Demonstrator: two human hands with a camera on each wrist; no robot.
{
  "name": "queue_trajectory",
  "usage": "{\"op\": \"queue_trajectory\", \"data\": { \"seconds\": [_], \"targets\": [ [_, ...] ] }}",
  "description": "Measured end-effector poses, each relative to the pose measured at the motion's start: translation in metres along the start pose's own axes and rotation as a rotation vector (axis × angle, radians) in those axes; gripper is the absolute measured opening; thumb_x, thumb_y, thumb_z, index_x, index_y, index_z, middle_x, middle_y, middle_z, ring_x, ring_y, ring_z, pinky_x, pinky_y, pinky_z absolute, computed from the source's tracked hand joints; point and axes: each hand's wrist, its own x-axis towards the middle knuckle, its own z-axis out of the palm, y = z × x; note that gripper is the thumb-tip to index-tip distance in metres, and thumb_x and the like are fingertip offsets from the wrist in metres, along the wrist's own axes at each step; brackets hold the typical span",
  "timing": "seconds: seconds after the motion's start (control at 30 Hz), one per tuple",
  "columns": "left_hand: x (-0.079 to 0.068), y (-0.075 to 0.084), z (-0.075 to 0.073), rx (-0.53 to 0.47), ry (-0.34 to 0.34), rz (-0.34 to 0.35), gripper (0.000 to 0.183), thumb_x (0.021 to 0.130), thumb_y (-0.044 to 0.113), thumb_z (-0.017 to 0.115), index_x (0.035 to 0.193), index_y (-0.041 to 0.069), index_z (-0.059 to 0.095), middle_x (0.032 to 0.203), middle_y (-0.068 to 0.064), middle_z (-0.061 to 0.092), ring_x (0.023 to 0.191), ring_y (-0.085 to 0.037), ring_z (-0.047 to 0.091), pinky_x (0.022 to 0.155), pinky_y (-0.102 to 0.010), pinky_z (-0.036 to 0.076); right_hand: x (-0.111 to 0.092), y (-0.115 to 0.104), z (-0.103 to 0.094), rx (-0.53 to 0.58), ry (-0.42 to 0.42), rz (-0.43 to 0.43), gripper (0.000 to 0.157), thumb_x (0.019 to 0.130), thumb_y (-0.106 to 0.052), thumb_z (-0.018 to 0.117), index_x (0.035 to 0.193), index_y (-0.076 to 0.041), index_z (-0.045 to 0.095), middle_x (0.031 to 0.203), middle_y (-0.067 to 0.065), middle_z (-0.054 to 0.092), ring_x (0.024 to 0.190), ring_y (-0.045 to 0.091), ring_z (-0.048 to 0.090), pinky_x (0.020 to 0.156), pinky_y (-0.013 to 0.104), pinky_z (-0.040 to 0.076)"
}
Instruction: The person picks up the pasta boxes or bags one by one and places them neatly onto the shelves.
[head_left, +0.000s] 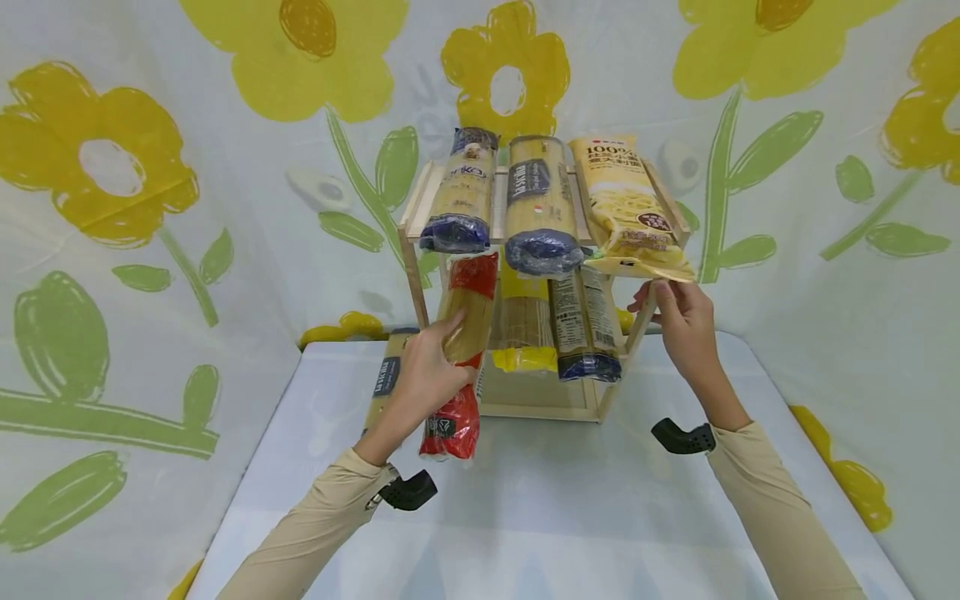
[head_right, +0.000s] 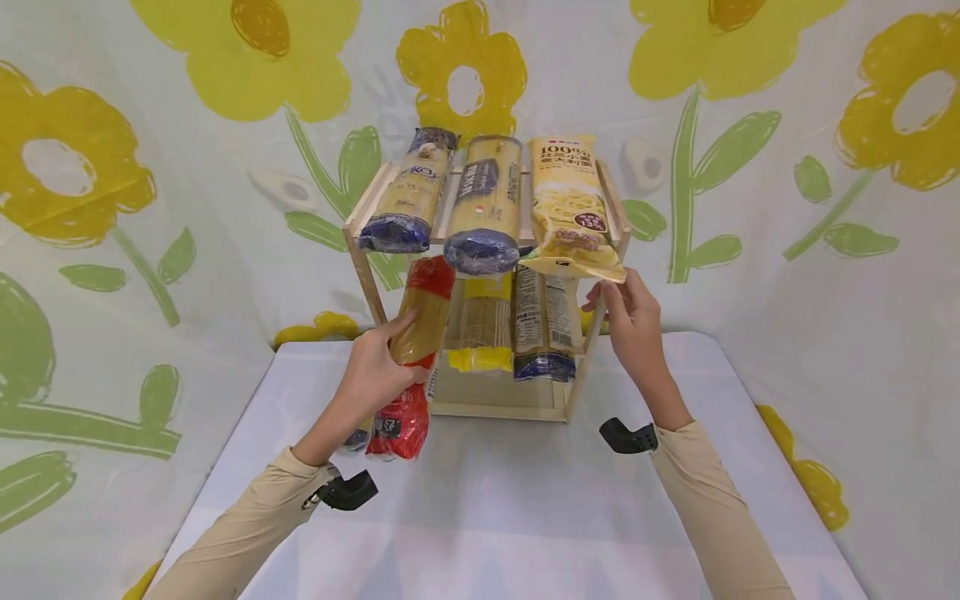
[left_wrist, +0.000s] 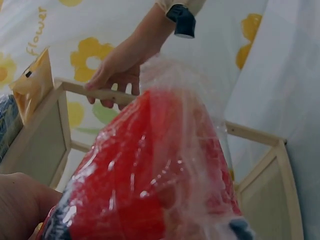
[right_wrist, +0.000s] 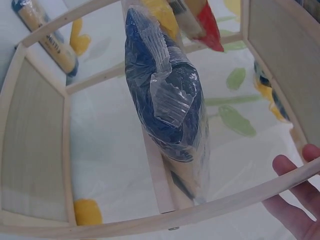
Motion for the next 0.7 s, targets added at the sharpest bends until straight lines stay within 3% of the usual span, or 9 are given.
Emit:
{"op": "queue_trajectory", "data": {
  "seconds": [0.07, 0.17, 0.3, 0.47, 0.57, 0.7],
  "targets": [
    [0.006, 0.001, 0.001, 0.015, -0.002, -0.012, 0.076, 0.067, -0.001, 0.073, 0.138, 0.005, 0.048, 0.128, -0.016, 0.057, 0.085, -0.025, 0.062, 0.049, -0.029, 0.052, 0.000, 0.000, 0.000, -0.003, 0.001, 0.002, 0.028, 0.103, -0.010, 0.038, 0.124, 0.003, 0.050, 0.089, 0.026, 0.055, 0.076, 0.025, 0.063, 0.067, 0.022, 0.055],
    [0.014, 0.004, 0.002, 0.026, -0.017, -0.044, 0.077, 0.067, -0.003, 0.069, 0.140, 0.006, 0.046, 0.131, -0.017, 0.055, 0.070, -0.025, 0.060, 0.041, -0.027, 0.045, -0.001, 0.000, 0.000, -0.001, -0.001, -0.002, 0.028, 0.102, -0.009, 0.038, 0.124, 0.003, 0.050, 0.089, 0.027, 0.055, 0.076, 0.026, 0.063, 0.067, 0.022, 0.055],
    [0.026, 0.008, 0.005, 0.061, -0.042, -0.051, 0.077, 0.069, -0.001, 0.065, 0.142, 0.008, 0.043, 0.123, -0.018, 0.059, 0.061, -0.025, 0.055, 0.040, -0.026, 0.040, -0.002, 0.000, -0.001, 0.001, -0.004, -0.005, 0.027, 0.102, -0.008, 0.038, 0.123, 0.003, 0.050, 0.088, 0.027, 0.055, 0.076, 0.027, 0.062, 0.067, 0.021, 0.054],
    [0.043, 0.009, 0.007, 0.104, -0.041, -0.027, 0.074, 0.071, 0.003, 0.065, 0.142, 0.007, 0.043, 0.119, -0.018, 0.061, 0.072, -0.027, 0.051, 0.050, -0.030, 0.038, -0.002, -0.001, -0.001, -0.002, -0.004, -0.002, 0.026, 0.102, -0.008, 0.038, 0.124, 0.002, 0.050, 0.088, 0.027, 0.055, 0.077, 0.027, 0.063, 0.067, 0.021, 0.054],
    [0.054, 0.008, 0.009, 0.176, -0.024, -0.011, 0.069, 0.074, 0.008, 0.066, 0.139, 0.004, 0.047, 0.118, -0.019, 0.061, 0.081, -0.031, 0.056, 0.059, -0.036, 0.045, -0.001, -0.002, -0.001, -0.009, -0.005, -0.009, 0.027, 0.102, -0.008, 0.038, 0.124, 0.002, 0.050, 0.089, 0.027, 0.056, 0.076, 0.029, 0.062, 0.067, 0.023, 0.055],
    [0.071, 0.008, 0.011, 0.288, -0.019, 0.004, 0.047, 0.079, 0.012, 0.066, 0.125, 0.006, 0.059, 0.099, -0.018, 0.065, 0.080, -0.034, 0.061, 0.060, -0.042, 0.051, 0.000, -0.004, -0.001, -0.023, -0.008, -0.010, 0.029, 0.103, -0.008, 0.037, 0.127, 0.003, 0.049, 0.089, 0.027, 0.056, 0.076, 0.030, 0.062, 0.066, 0.023, 0.055]
  ]
}}
